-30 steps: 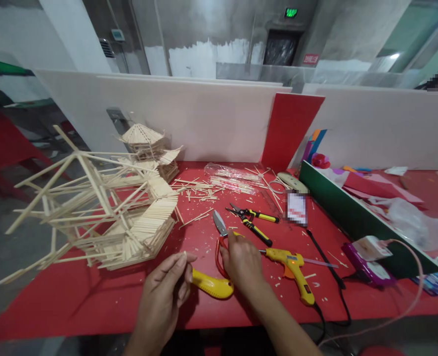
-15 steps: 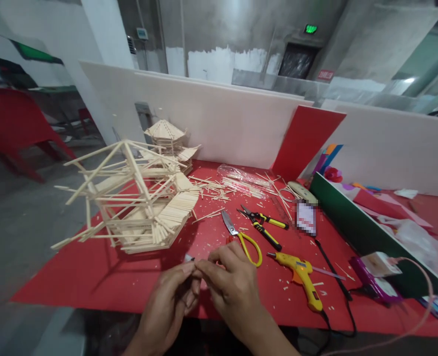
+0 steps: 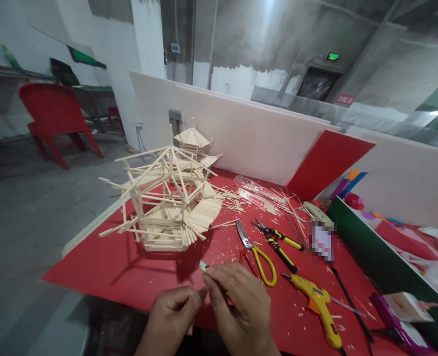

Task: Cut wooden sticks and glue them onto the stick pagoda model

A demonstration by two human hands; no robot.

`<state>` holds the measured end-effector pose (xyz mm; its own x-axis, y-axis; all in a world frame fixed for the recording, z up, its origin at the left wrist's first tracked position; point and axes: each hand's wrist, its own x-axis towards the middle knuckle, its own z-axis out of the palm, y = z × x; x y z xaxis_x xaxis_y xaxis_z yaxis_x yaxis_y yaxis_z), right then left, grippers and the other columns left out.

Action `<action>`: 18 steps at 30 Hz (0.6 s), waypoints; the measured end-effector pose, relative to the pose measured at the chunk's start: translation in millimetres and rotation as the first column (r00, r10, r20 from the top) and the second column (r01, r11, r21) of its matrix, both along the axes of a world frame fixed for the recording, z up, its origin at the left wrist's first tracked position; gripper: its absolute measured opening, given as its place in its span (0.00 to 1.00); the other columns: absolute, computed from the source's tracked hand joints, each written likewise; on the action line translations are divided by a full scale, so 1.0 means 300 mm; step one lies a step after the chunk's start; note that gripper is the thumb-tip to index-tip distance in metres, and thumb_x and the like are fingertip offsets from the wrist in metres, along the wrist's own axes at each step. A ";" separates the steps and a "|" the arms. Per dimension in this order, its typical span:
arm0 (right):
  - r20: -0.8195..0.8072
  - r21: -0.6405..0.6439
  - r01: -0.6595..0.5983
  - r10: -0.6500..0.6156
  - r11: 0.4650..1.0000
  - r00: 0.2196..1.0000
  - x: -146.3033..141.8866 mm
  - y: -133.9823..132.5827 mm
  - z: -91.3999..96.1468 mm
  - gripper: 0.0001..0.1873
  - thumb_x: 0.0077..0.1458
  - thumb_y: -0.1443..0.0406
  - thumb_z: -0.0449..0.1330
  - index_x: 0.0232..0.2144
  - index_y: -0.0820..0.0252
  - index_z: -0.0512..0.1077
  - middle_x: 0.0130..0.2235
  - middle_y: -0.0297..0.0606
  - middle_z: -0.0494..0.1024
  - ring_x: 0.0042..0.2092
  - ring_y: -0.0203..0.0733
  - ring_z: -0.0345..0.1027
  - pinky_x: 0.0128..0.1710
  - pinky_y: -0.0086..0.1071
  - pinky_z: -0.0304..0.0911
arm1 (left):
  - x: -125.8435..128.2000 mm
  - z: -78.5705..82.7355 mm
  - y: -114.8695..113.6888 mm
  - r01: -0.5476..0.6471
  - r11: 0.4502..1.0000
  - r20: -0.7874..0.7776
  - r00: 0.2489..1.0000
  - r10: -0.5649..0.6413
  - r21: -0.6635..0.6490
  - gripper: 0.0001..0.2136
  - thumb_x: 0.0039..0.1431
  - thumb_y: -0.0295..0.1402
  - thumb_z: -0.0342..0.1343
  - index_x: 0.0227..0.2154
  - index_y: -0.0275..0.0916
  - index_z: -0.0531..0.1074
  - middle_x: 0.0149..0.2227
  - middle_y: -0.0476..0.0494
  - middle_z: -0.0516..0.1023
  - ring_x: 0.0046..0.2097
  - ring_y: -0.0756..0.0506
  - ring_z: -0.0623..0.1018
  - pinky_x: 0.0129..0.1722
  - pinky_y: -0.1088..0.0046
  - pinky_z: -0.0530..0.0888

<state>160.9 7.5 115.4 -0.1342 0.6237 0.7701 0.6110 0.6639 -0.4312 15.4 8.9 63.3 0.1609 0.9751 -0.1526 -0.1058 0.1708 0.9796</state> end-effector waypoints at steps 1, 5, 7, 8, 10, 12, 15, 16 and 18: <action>-0.013 -0.021 -0.018 0.017 1.000 1.000 -0.004 -0.004 -0.002 0.12 0.55 0.75 0.63 0.41 0.58 0.74 0.34 0.34 0.80 0.36 0.36 0.74 0.39 0.30 0.68 | -0.008 0.013 -0.003 -0.063 0.998 0.033 0.997 0.062 0.027 0.22 0.49 0.48 0.64 0.13 0.35 0.73 0.16 0.50 0.65 0.20 0.53 0.67 0.20 0.80 0.66; 0.020 -0.072 -0.064 0.065 0.995 0.998 0.002 -0.024 -0.027 0.11 0.58 0.74 0.60 0.40 0.55 0.76 0.31 0.34 0.76 0.32 0.36 0.67 0.32 0.32 0.63 | -0.017 0.068 -0.004 0.024 0.946 0.405 0.907 0.116 -0.324 0.19 0.37 0.48 0.72 0.27 0.38 0.80 0.21 0.51 0.70 0.20 0.55 0.66 0.14 0.83 0.61; 0.029 -0.071 -0.036 0.038 0.997 0.999 0.012 -0.035 -0.049 0.12 0.59 0.74 0.59 0.41 0.53 0.76 0.31 0.34 0.75 0.32 0.36 0.65 0.31 0.32 0.61 | -0.007 0.078 -0.002 0.133 0.869 0.513 0.844 0.153 -0.477 0.19 0.31 0.42 0.76 0.26 0.37 0.79 0.19 0.52 0.69 0.19 0.56 0.65 0.13 0.86 0.58; 0.023 -0.067 -0.021 0.023 0.998 0.999 0.018 -0.039 -0.060 0.13 0.59 0.74 0.58 0.41 0.52 0.76 0.32 0.33 0.75 0.33 0.37 0.65 0.32 0.33 0.61 | 0.001 0.078 -0.001 0.173 0.840 0.548 0.819 0.167 -0.514 0.19 0.29 0.38 0.77 0.25 0.36 0.79 0.19 0.52 0.70 0.19 0.57 0.65 0.13 0.87 0.58; 0.004 -0.050 0.003 -0.003 0.999 1.000 0.029 -0.047 -0.078 0.15 0.58 0.75 0.58 0.43 0.52 0.76 0.33 0.34 0.76 0.34 0.37 0.65 0.33 0.34 0.62 | 0.017 0.072 0.001 0.245 0.799 0.610 0.771 0.182 -0.549 0.18 0.29 0.34 0.78 0.24 0.34 0.78 0.21 0.52 0.70 0.20 0.58 0.64 0.12 0.88 0.56; -0.007 -0.032 0.015 -0.015 0.999 1.000 0.039 -0.051 -0.087 0.16 0.58 0.76 0.58 0.44 0.53 0.76 0.33 0.34 0.76 0.34 0.38 0.65 0.33 0.34 0.62 | 0.032 0.068 0.001 0.293 0.777 0.648 0.738 0.187 -0.557 0.17 0.30 0.32 0.77 0.23 0.33 0.77 0.21 0.52 0.70 0.20 0.59 0.64 0.12 0.88 0.55; -0.028 -0.015 0.046 -0.046 0.999 0.999 0.045 -0.052 -0.081 0.15 0.57 0.75 0.59 0.42 0.54 0.76 0.31 0.35 0.75 0.34 0.38 0.65 0.32 0.34 0.62 | 0.047 0.074 0.000 0.242 0.812 0.646 0.736 0.203 -0.531 0.16 0.33 0.32 0.77 0.23 0.33 0.76 0.21 0.53 0.70 0.20 0.59 0.65 0.12 0.88 0.56; -0.032 -0.007 0.062 -0.062 0.998 0.998 0.043 -0.051 -0.076 0.14 0.56 0.75 0.60 0.41 0.55 0.76 0.31 0.35 0.74 0.34 0.38 0.65 0.32 0.34 0.62 | 0.049 0.078 0.000 0.215 0.830 0.641 0.739 0.206 -0.515 0.15 0.35 0.32 0.76 0.23 0.33 0.75 0.20 0.53 0.69 0.20 0.58 0.65 0.12 0.88 0.56; -0.019 0.007 0.081 -0.081 0.997 0.997 0.033 -0.047 -0.069 0.12 0.55 0.75 0.61 0.40 0.57 0.76 0.31 0.36 0.73 0.34 0.38 0.65 0.32 0.34 0.62 | 0.054 0.087 -0.001 0.176 0.858 0.636 0.744 0.205 -0.483 0.14 0.38 0.33 0.75 0.24 0.33 0.75 0.20 0.54 0.69 0.19 0.58 0.65 0.12 0.87 0.57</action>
